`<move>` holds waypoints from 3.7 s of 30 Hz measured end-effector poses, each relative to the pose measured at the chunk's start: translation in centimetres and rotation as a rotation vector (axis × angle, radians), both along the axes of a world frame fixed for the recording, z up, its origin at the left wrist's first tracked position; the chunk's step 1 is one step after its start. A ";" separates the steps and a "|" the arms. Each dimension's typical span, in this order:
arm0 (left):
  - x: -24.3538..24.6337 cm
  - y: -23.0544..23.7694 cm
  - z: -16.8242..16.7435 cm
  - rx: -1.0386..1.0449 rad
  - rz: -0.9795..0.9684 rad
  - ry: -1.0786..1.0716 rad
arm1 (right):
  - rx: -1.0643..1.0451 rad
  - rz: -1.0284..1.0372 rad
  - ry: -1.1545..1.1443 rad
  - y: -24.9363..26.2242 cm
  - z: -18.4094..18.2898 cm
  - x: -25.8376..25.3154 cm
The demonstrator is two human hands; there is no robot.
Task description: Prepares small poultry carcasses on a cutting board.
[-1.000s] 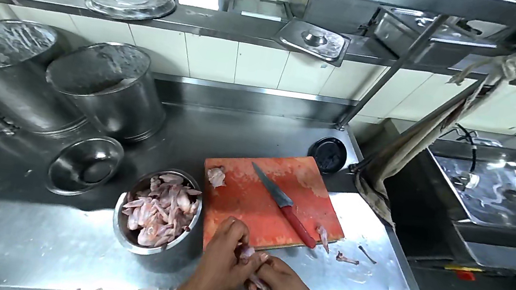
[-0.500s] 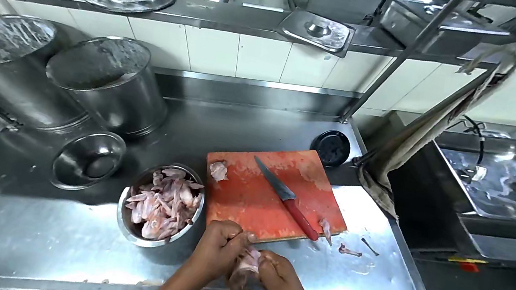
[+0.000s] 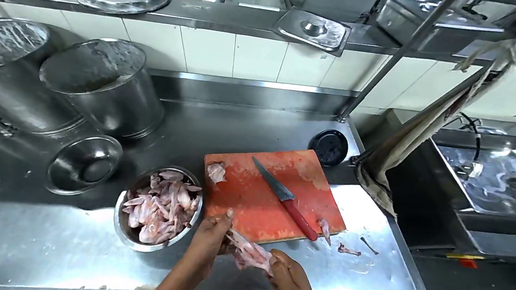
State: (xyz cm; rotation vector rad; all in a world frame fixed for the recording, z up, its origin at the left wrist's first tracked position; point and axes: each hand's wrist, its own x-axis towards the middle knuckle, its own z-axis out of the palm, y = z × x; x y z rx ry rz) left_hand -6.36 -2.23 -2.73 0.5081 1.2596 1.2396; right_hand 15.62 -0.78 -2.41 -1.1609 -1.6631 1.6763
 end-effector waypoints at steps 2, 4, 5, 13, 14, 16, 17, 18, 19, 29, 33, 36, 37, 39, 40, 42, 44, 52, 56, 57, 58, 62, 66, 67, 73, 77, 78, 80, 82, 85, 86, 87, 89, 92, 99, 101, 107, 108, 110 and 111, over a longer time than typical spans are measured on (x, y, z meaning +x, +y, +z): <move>-0.4 0.0 -1.0 0.063 -0.104 0.184 | 0.078 0.060 -0.194 1.2 -0.9 0.8; -0.9 0.5 -1.7 0.152 -0.235 0.426 | 0.187 0.132 -0.411 2.3 -1.3 1.1; -1.2 0.9 -1.7 0.176 -0.308 0.553 | 0.242 0.163 -0.470 2.6 -1.3 0.9; -1.1 5.0 1.0 0.263 -0.694 0.991 | 0.452 0.099 -0.244 5.3 -2.2 -4.0; -1.3 5.2 0.8 0.270 -0.675 0.972 | 0.473 0.080 -0.227 5.4 -2.4 -4.1; -1.6 5.0 -0.2 0.300 -0.571 0.890 | 0.535 0.005 -0.181 5.3 -3.0 -3.9; -1.6 4.8 -0.9 0.323 -0.493 0.845 | 0.538 -0.041 -0.141 5.3 -3.4 -3.7; -1.3 4.4 -1.7 0.354 -0.397 0.799 | 0.501 -0.079 -0.090 5.2 -3.7 -3.4; -0.9 4.0 -2.5 0.386 -0.309 0.751 | 0.430 -0.112 -0.036 5.1 -3.7 -3.1; 2.1 0.6 -11.3 0.122 -0.333 0.791 | 0.090 -0.115 -0.260 6.2 -7.1 -0.1; 0.7 -0.3 -11.3 0.149 -0.085 0.833 | 0.030 0.119 -0.519 4.6 -11.0 2.8; -0.3 -0.7 -11.1 0.156 -0.070 0.819 | -0.026 0.384 -0.760 3.5 -11.3 2.1; -0.3 -0.8 -11.2 0.158 -0.081 0.819 | -0.016 0.456 -0.853 3.1 -11.2 1.4; -0.1 -1.0 -10.9 0.149 -0.169 0.832 | 0.035 0.514 -0.950 2.2 -11.2 0.1; 0.2 -1.1 -10.7 0.137 -0.240 0.847 | 0.065 0.518 -0.965 2.0 -11.5 -0.2; 0.9 -1.4 -10.6 0.127 -0.421 0.890 | 0.089 0.526 -0.939 2.1 -12.2 -0.1; 2.0 -1.9 -11.1 0.173 -0.590 0.933 | 0.088 0.548 -0.870 2.2 -12.4 0.5; 4.7 -1.3 -11.2 0.172 -0.893 1.104 | -0.189 0.481 -0.704 3.4 -5.3 -0.2; 3.8 0.1 -8.1 0.284 -0.647 1.153 | 0.091 0.336 -0.837 4.4 0.1 -0.6; 3.7 0.6 -7.3 0.288 -0.570 1.161 | 0.157 0.280 -0.870 4.5 1.1 -0.8; 3.8 1.0 -6.6 0.300 -0.509 1.177 | 0.207 0.225 -0.881 4.5 1.8 -0.9; 4.2 2.2 -5.6 0.369 -0.434 1.150 | 0.337 0.038 -0.897 4.0 3.1 -1.8; 4.2 2.4 -5.5 0.373 -0.448 1.113 | 0.537 0.023 -0.913 3.6 1.6 -1.4; 4.2 2.4 -5.5 0.386 -0.442 1.108 | 0.620 0.029 -0.885 3.4 1.1 -1.1; 3.3 2.4 -3.8 0.632 -0.536 1.103 | 0.851 0.279 -0.939 4.4 4.0 0.8; 2.7 1.6 0.4 0.910 -0.603 1.000 | 0.569 0.637 -0.692 7.5 10.1 2.6; 2.7 1.4 1.5 0.935 -0.605 0.962 | 0.480 0.676 -0.598 8.3 11.0 3.1; 2.5 1.5 2.9 0.876 -0.589 0.893 | 0.375 0.618 -0.449 8.9 11.2 3.6; 1.8 2.7 3.2 0.714 -0.577 0.784 | 0.487 0.383 -0.456 8.2 10.1 2.9; 1.1 3.8 2.8 0.549 -0.591 0.377 | 0.847 0.138 -0.574 6.4 7.8 1.0; 1.3 3.8 2.7 0.535 -0.596 0.312 | 0.955 0.105 -0.594 6.0 7.1 0.7; 1.8 3.7 2.4 0.537 -0.590 0.320 | 1.032 0.085 -0.595 5.6 6.5 0.4; 2.8 3.6 1.1 0.579 -0.569 0.393 | 1.147 0.058 -0.586 5.3 5.6 0.5; 3.4 3.3 -0.5 0.618 -0.505 0.442 | 1.234 0.031 -0.622 5.3 5.2 1.3; 5.9 2.2 -1.9 0.169 -0.221 0.837 | 1.258 -0.101 -0.632 2.9 1.9 1.2; 6.6 1.8 -1.9 0.138 -0.170 0.864 | 1.223 -0.187 -0.643 2.2 1.0 0.6; 7.4 1.2 0.3 0.048 -0.270 1.227 | 1.065 -0.307 -0.732 0.2 0.8 -1.5; 7.2 1.3 0.3 0.038 -0.322 1.288 | 1.024 -0.277 -0.800 0.1 1.5 -1.6; 6.6 1.1 0.2 0.059 -0.426 1.321 | 0.926 -0.121 -0.902 0.6 3.5 -1.0; 6.2 0.9 0.2 0.102 -0.461 1.318 | 0.884 -0.001 -0.916 1.3 4.8 -0.3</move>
